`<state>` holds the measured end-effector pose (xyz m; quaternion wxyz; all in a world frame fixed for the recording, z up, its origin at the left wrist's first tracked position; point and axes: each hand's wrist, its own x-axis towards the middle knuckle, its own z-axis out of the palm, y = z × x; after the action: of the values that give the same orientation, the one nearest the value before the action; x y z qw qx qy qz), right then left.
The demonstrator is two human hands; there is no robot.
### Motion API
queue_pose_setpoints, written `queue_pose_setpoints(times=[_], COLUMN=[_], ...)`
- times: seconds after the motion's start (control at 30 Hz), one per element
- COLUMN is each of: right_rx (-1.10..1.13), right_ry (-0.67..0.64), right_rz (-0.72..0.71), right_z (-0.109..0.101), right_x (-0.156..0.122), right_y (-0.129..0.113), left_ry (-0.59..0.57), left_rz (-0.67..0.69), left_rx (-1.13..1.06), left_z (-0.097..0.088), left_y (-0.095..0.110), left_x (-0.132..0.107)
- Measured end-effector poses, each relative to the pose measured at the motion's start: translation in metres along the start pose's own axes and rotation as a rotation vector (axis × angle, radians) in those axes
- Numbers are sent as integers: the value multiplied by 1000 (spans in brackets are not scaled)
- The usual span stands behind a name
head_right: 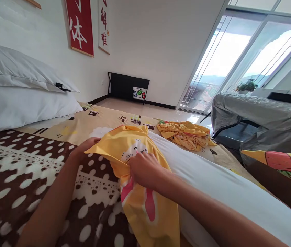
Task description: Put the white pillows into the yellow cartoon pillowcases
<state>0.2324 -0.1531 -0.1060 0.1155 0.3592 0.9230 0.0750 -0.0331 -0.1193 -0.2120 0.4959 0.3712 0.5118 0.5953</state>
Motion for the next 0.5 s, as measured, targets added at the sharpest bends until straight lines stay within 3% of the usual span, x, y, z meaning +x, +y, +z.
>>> queue_pose_setpoints(times=[0.07, 0.17, 0.33, 0.43, 0.5], right_rx=[45, 72, 108, 266, 378], right_ry=[-34, -83, -102, -55, -66], right_rz=[-36, -91, -96, -110, -79], right_z=[-2, -4, -1, 2, 4], right_x=[-5, -14, -24, -24, -19], right_y=[4, 2, -4, 9, 28], left_ry=[-41, -142, -296, -268, -150], left_rz=[-78, -188, -339, -364, -257], left_rx=[1, 26, 216, 141, 60], left_z=[-4, 9, 24, 18, 15], left_y=[19, 34, 28, 19, 14], left_x=[-7, -22, -31, -25, -19])
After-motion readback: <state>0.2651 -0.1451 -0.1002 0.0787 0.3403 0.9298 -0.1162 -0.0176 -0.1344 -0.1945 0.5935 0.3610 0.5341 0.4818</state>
